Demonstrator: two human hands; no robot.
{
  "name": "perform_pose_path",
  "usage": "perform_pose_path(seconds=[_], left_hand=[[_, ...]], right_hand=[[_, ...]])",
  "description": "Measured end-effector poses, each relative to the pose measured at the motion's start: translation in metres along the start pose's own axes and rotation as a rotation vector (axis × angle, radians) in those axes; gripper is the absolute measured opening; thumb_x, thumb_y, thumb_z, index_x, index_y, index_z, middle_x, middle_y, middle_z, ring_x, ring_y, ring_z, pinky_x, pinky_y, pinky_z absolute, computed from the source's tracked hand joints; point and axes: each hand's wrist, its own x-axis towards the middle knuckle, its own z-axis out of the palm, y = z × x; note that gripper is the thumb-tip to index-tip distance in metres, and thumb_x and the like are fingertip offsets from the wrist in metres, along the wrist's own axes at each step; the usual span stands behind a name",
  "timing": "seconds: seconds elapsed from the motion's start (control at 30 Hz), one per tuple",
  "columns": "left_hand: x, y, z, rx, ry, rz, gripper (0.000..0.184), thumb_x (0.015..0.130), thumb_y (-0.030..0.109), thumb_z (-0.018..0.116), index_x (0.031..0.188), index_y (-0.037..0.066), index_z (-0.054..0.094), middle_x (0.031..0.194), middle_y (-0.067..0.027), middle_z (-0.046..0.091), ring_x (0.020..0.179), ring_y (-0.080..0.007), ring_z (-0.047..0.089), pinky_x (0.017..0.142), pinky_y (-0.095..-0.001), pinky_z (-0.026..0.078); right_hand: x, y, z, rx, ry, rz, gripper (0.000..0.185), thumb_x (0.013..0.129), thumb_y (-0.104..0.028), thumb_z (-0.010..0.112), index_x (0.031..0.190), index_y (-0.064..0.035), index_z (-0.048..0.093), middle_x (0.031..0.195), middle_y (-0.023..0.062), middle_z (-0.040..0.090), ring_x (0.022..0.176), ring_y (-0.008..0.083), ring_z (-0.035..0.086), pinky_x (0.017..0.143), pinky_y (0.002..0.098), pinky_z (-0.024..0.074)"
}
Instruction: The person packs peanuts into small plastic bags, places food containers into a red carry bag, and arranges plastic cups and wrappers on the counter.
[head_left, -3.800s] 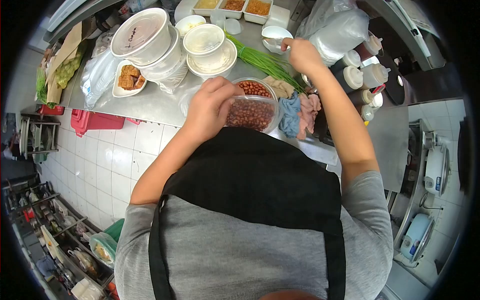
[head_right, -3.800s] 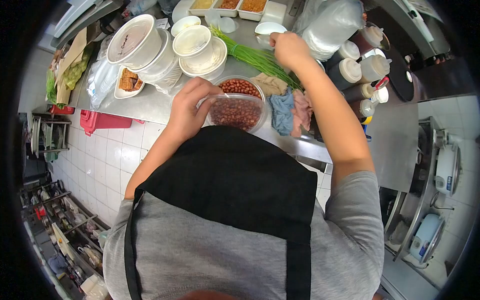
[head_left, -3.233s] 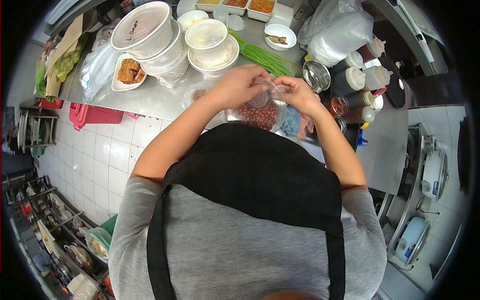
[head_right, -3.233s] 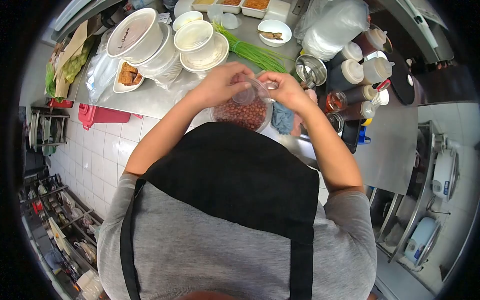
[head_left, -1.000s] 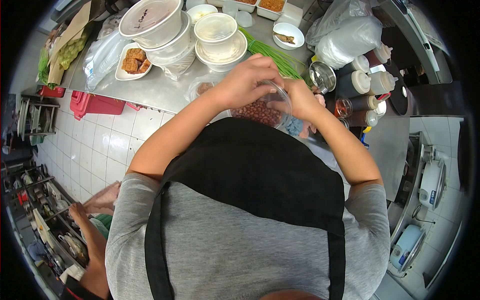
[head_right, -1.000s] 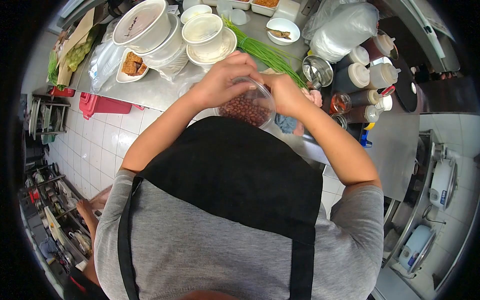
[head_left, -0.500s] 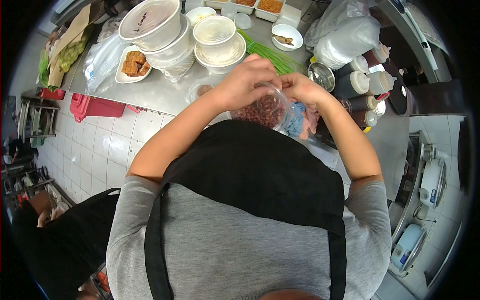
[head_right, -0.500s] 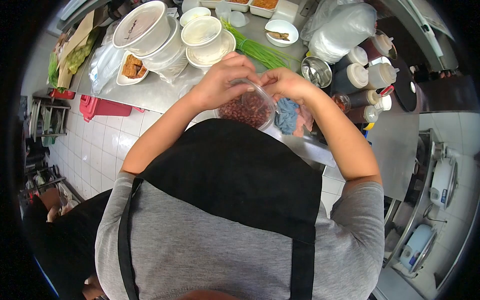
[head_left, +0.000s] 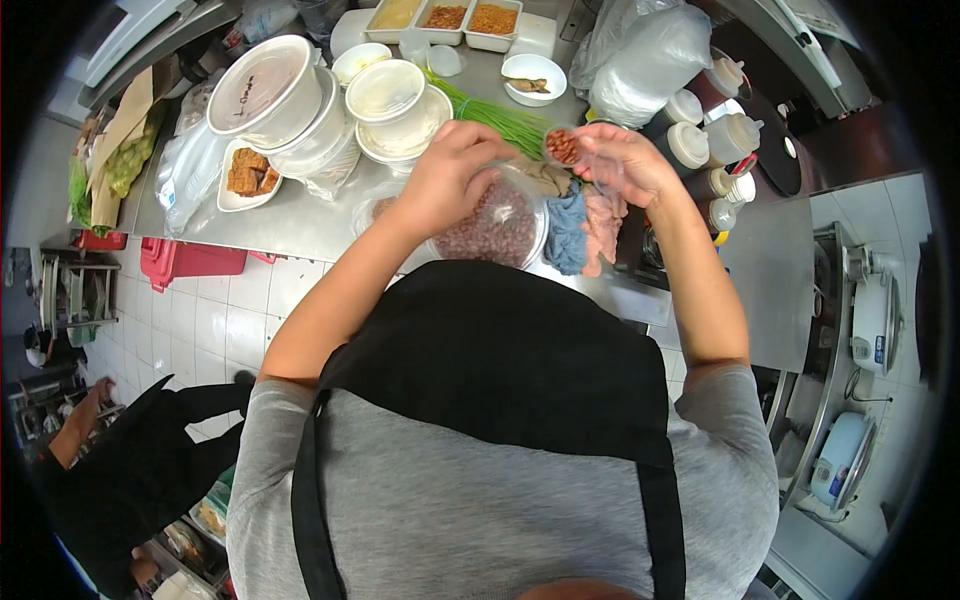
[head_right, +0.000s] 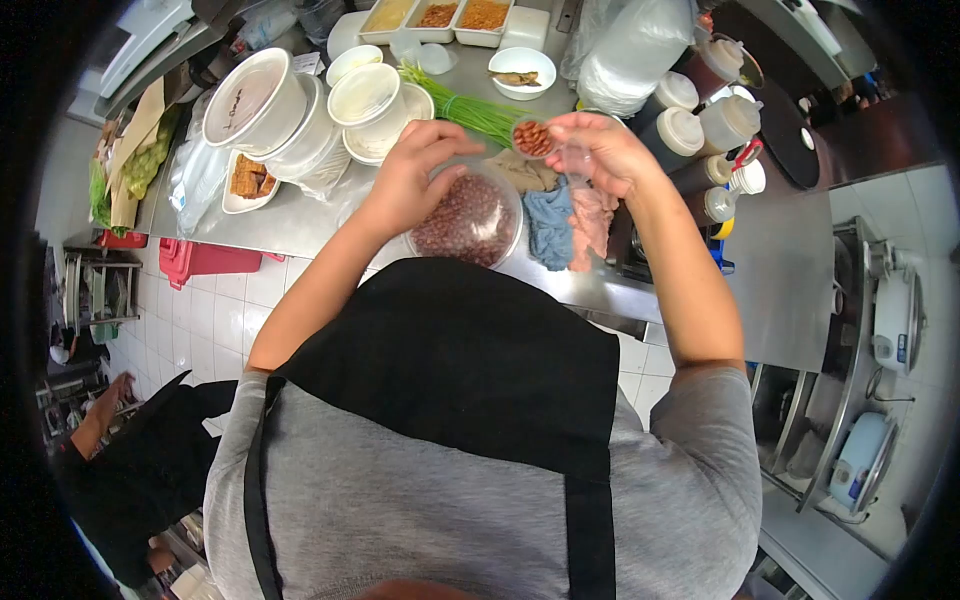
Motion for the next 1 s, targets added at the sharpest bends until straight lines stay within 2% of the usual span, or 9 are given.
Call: perform_pose_path(seconds=[0.1, 0.17, 0.43, 0.57, 0.6, 0.7, 0.73, 0.83, 1.0], left_hand=[[-0.010, 0.024, 0.010, 0.111, -0.089, 0.128, 0.058, 0.068, 0.021, 0.073, 0.123, 0.020, 0.055, 0.131, -0.0092, 0.045, 0.122, -0.0318, 0.041, 0.100, -0.0449, 0.035], [-0.024, 0.044, 0.011, 0.280, -0.418, 0.072, 0.086, 0.060, 0.043, 0.078, 0.136, 0.036, 0.038, 0.148, -0.0098, 0.025, 0.138, -0.0357, 0.018, 0.103, -0.0640, 0.018], [-0.027, 0.031, 0.040, 0.376, -0.426, -0.065, 0.096, 0.054, 0.054, 0.077, 0.138, 0.038, 0.035, 0.151, -0.0083, 0.020, 0.137, -0.0405, 0.015, 0.100, -0.0683, 0.015], [0.001, 0.001, 0.053, 0.361, -0.292, -0.046, 0.080, 0.061, 0.047, 0.075, 0.134, 0.032, 0.044, 0.147, -0.0091, 0.029, 0.137, -0.0359, 0.019, 0.103, -0.0633, 0.016], [0.003, -0.003, 0.052, 0.354, -0.159, 0.046, 0.069, 0.068, 0.037, 0.073, 0.131, 0.023, 0.049, 0.141, -0.0110, 0.038, 0.132, -0.0333, 0.033, 0.104, -0.0543, 0.025], [-0.018, 0.001, 0.038, -0.098, -0.046, 0.055, 0.065, 0.071, 0.027, 0.072, 0.130, 0.014, 0.050, 0.133, -0.0112, 0.046, 0.118, -0.0296, 0.048, 0.095, -0.0429, 0.041], [-0.029, 0.024, 0.029, -0.297, -0.117, -0.142, 0.067, 0.066, 0.018, 0.077, 0.127, 0.009, 0.051, 0.122, -0.0097, 0.054, 0.105, -0.0230, 0.056, 0.082, -0.0323, 0.049], [-0.058, 0.059, 0.041, -0.561, -0.111, -0.385, 0.067, 0.063, 0.009, 0.080, 0.125, 0.009, 0.053, 0.116, -0.0087, 0.056, 0.099, -0.0170, 0.057, 0.076, -0.0284, 0.050], [-0.093, 0.053, 0.073, -0.519, 0.012, -0.536, 0.064, 0.064, 0.006, 0.081, 0.122, 0.007, 0.054, 0.111, -0.0076, 0.058, 0.088, -0.0143, 0.058, 0.075, -0.0256, 0.050]], right_hand=[[-0.025, -0.016, 0.000, 0.041, 0.062, -0.112, 0.025, 0.086, -0.013, 0.062, 0.107, -0.0009, 0.057, 0.094, 0.0073, 0.061, 0.076, 0.0189, 0.062, 0.069, 0.0284, 0.0506], [-0.043, -0.018, -0.001, 0.099, 0.077, -0.144, 0.025, 0.087, -0.012, 0.061, 0.107, 0.0009, 0.055, 0.094, 0.0097, 0.061, 0.076, 0.0202, 0.062, 0.069, 0.0281, 0.0521], [-0.091, 0.049, 0.018, 0.351, 0.046, -0.068, 0.023, 0.088, -0.012, 0.059, 0.109, -0.0020, 0.057, 0.092, 0.0080, 0.062, 0.076, 0.0253, 0.065, 0.067, 0.0351, 0.0531], [-0.086, 0.089, 0.039, 0.426, 0.126, 0.018, 0.024, 0.087, -0.013, 0.061, 0.107, -0.0006, 0.056, 0.092, 0.0086, 0.061, 0.077, 0.0269, 0.064, 0.070, 0.0374, 0.0527], [-0.082, 0.097, 0.041, 0.426, 0.132, 0.030, 0.024, 0.087, -0.013, 0.061, 0.107, -0.0004, 0.056, 0.091, 0.0089, 0.061, 0.076, 0.0263, 0.064, 0.070, 0.0366, 0.0529], [-0.073, 0.107, 0.043, 0.407, 0.131, 0.056, 0.025, 0.087, -0.013, 0.062, 0.107, 0.0003, 0.055, 0.091, 0.0099, 0.062, 0.076, 0.0247, 0.064, 0.070, 0.0346, 0.0534], [-0.072, 0.106, 0.046, 0.392, 0.122, 0.062, 0.025, 0.087, -0.013, 0.062, 0.107, 0.0006, 0.055, 0.091, 0.0103, 0.062, 0.076, 0.0244, 0.064, 0.070, 0.0341, 0.0535], [-0.068, 0.113, 0.051, 0.380, 0.036, 0.095, 0.025, 0.087, -0.013, 0.061, 0.107, 0.0013, 0.055, 0.093, 0.0121, 0.062, 0.076, 0.0242, 0.064, 0.070, 0.0341, 0.0538], [-0.058, 0.126, 0.057, 0.348, -0.036, 0.174, 0.026, 0.088, -0.011, 0.059, 0.110, 0.0022, 0.054, 0.099, 0.0136, 0.061, 0.078, 0.0240, 0.064, 0.072, 0.0347, 0.0538]])
